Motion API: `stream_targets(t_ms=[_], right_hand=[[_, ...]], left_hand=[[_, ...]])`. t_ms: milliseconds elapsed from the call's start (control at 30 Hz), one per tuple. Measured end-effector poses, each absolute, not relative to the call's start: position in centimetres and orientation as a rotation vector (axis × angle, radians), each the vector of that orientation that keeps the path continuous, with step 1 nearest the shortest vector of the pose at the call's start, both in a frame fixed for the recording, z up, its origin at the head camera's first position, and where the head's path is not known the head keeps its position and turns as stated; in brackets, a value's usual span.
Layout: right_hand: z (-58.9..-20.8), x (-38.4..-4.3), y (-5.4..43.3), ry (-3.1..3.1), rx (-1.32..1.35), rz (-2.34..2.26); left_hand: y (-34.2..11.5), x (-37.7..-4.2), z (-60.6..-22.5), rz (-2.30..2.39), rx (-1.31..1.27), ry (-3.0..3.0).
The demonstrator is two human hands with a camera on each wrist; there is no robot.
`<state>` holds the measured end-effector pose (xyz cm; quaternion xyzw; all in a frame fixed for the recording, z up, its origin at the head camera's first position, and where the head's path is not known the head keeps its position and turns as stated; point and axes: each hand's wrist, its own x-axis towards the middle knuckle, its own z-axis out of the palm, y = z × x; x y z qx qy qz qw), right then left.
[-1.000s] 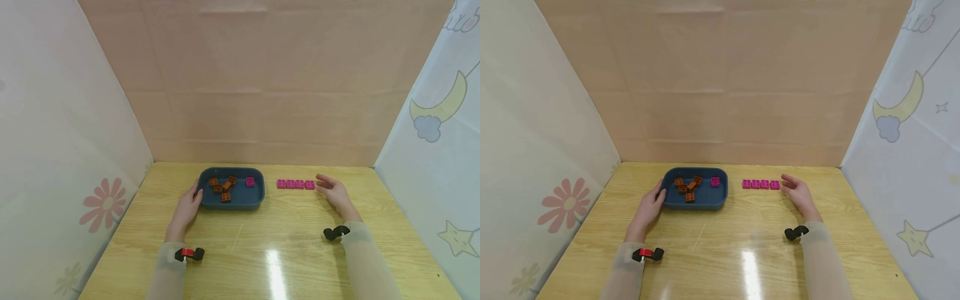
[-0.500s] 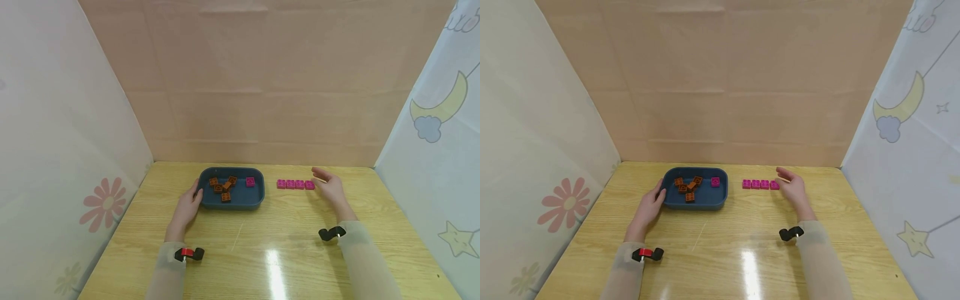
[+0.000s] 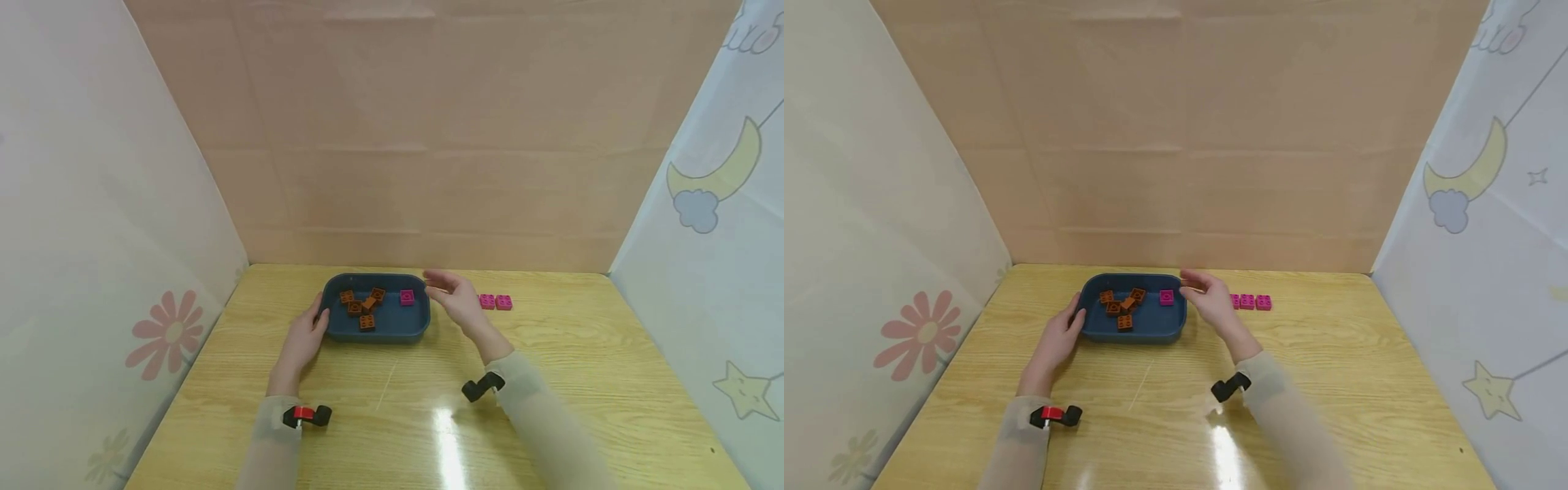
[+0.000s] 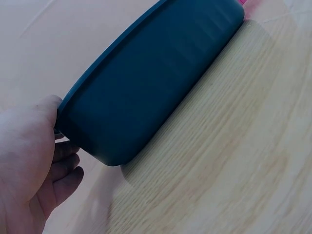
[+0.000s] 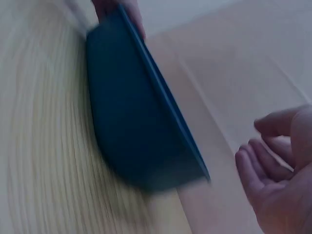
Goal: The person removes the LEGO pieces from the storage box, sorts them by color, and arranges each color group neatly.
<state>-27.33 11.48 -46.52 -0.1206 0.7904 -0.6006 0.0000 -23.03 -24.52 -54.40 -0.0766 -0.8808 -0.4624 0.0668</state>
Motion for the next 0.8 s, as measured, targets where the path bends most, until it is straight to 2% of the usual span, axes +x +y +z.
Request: stream_targets(t_ms=[133, 267, 567, 800], right_hand=[[-46.6, -27.4, 7.5, 2.577, -0.381, -1.682], [-47.3, -27.9, 5.5, 2.757, -0.363, -1.382], [-48.1, -29.0, 4.7, 2.854, -0.376, -1.115], [-48.7, -29.3, 4.8, 2.809, -0.350, -1.189]], left_hand=[[-24.4, -23.1, -54.4, -1.393, -0.227, -2.650], [-24.1, -23.0, -54.5, -1.404, -0.228, -2.656], [-23.5, -23.3, -54.6, -1.411, -0.229, -2.662], [-23.4, -23.3, -54.5, -1.465, -0.244, -2.659]])
